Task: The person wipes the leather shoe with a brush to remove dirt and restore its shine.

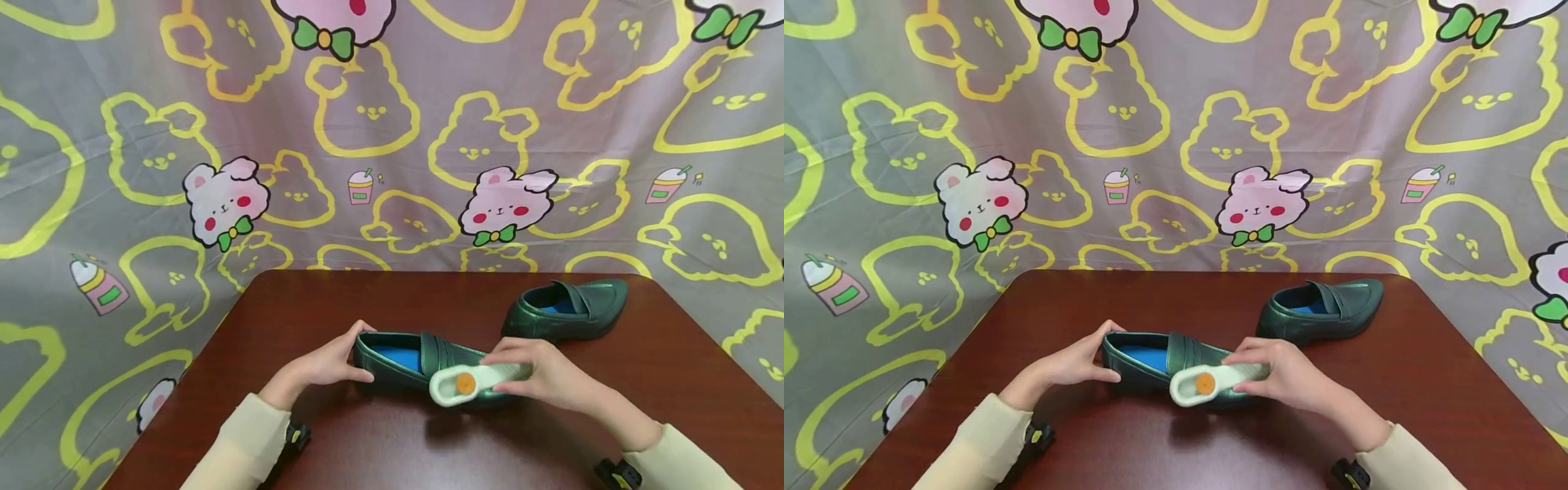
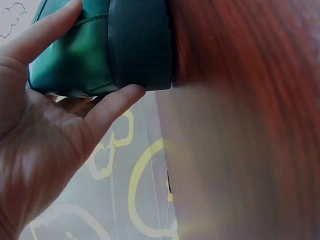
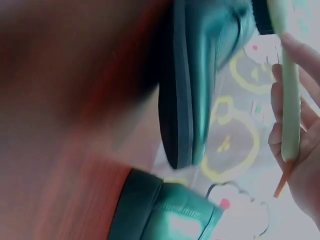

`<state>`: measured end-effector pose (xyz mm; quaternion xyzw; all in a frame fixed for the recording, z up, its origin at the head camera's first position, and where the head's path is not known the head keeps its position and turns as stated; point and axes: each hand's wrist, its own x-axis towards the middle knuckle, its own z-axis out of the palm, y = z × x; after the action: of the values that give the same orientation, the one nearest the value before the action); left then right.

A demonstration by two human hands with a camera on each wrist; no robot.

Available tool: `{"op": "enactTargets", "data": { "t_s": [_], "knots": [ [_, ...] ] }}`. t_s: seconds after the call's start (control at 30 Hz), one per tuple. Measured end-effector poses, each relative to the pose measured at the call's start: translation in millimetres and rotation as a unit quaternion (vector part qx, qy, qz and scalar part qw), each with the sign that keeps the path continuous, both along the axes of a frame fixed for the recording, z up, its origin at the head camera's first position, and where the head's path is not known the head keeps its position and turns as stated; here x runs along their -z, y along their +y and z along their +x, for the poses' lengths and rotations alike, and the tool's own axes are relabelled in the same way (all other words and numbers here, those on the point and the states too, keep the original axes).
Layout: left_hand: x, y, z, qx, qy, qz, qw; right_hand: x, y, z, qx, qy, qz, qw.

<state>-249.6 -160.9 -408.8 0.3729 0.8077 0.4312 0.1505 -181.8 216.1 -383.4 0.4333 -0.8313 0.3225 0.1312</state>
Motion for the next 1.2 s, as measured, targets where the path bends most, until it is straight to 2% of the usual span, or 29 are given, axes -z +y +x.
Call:
{"op": "enactTargets", "data": {
  "t_s": [0.07, 0.13, 0.2, 0.33, 0.43, 0.5, 0.57, 0.67, 0.73, 0.83, 1.0, 1.1, 1.2],
  "knots": [
    [-0.6, -0.3, -0.7, 0.001, 0.002, 0.003, 1.0, 1.6, -5.0, 5.6, -0.024, 0.073, 0.027, 0.997],
    [-1.8, -0.8, -1.4, 0.002, -0.002, 0.004, 1.0, 2.1, -6.8, 7.7, -0.023, 0.133, 0.045, 0.99],
    [-2.4, -1.0, -2.1, 0.003, -0.008, 0.004, 1.0, 1.5, -4.3, 6.4, -0.012, 0.157, 0.044, 0.986],
    [-3.2, -1.3, -1.8, 0.002, -0.013, 0.001, 0.9999, -2.7, 12.3, -0.4, 0.065, 0.132, 0.018, 0.989],
    [-3.0, -1.4, -0.1, -0.003, -0.015, -0.003, 0.9999, -5.0, 25.2, -3.1, 0.113, 0.092, 0.006, 0.989],
    [-2.2, -1.4, 0.8, -0.005, -0.016, -0.006, 0.9998, -4.5, 29.6, -1.8, 0.105, 0.053, -0.001, 0.993],
    [-1.4, -1.1, 1.3, -0.005, -0.018, -0.009, 0.9998, -2.3, 29.8, 1.1, 0.066, 0.015, -0.005, 0.998],
    [-0.8, -0.7, 1.2, -0.003, -0.016, -0.01, 0.9998, 3.3, 27.0, 3.9, 0.018, -0.022, 0.004, 1.0],
    [-0.4, -0.4, 0.7, -0.001, -0.013, -0.009, 0.9999, 6.9, 27.3, 2.0, 0.016, -0.035, 0.006, 0.999],
    [0.2, -0.2, -0.2, -0.002, -0.01, -0.01, 0.9999, 10.9, 32.8, -6.6, 0.067, -0.055, 0.004, 0.996],
    [0.5, -0.8, 1.1, -0.006, -0.018, -0.014, 0.9997, 11.8, 42.1, -20.7, 0.172, -0.044, 0.024, 0.984],
    [-0.6, -0.7, 2.4, -0.006, -0.022, -0.013, 0.9996, 9.3, 39.8, -21.3, 0.178, -0.057, 0.018, 0.982],
    [-1.8, 0.1, 2.2, -0.002, -0.016, -0.01, 0.9998, 6.1, 32.0, -20.1, 0.149, -0.085, 0.007, 0.985]
  ]
}}
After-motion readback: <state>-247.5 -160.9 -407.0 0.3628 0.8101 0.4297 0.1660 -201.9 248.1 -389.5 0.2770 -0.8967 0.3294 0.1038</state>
